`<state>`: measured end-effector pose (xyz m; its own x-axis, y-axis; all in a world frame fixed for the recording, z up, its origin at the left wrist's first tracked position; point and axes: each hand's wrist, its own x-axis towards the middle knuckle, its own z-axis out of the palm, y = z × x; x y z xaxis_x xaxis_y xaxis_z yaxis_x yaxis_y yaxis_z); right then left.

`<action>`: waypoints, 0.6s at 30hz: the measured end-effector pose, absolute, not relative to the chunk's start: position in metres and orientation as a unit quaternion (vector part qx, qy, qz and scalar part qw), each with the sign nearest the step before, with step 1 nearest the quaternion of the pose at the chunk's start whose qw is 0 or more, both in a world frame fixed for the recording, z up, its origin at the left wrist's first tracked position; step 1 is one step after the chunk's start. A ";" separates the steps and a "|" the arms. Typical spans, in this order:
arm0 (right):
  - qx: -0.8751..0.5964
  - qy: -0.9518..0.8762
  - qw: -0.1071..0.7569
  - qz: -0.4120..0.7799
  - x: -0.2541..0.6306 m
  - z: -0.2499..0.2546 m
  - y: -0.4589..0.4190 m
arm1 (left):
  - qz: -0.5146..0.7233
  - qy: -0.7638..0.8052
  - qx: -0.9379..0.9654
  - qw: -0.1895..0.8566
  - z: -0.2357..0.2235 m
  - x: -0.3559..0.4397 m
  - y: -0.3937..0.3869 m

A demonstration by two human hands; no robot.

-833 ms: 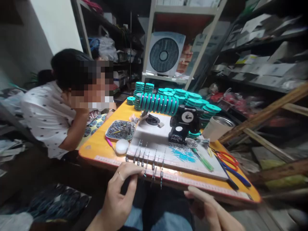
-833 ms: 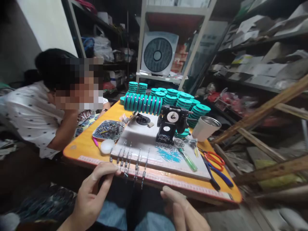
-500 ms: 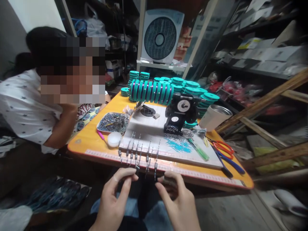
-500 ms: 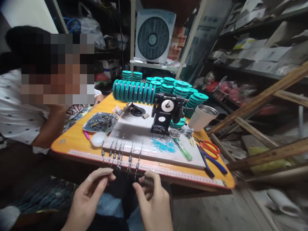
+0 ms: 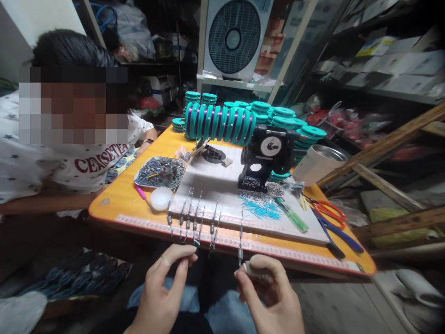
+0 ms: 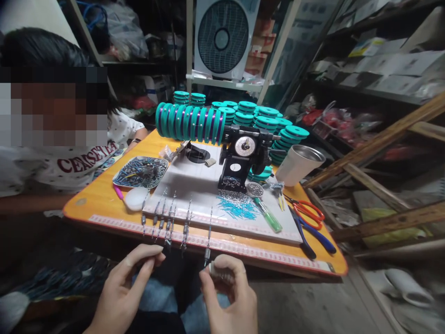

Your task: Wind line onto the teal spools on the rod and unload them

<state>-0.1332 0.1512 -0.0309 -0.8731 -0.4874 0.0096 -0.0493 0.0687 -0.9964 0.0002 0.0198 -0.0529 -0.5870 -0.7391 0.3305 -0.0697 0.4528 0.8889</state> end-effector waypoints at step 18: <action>-0.384 0.748 0.168 -0.514 -0.149 -0.057 0.139 | -0.414 -0.774 0.233 0.418 -0.026 -0.010 -0.002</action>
<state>-0.1492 0.1394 -0.0570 -0.6482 -0.7478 0.1438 -0.4022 0.1759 -0.8985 -0.0100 -0.0020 -0.0262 -0.5415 -0.7070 0.4550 -0.0145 0.5489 0.8357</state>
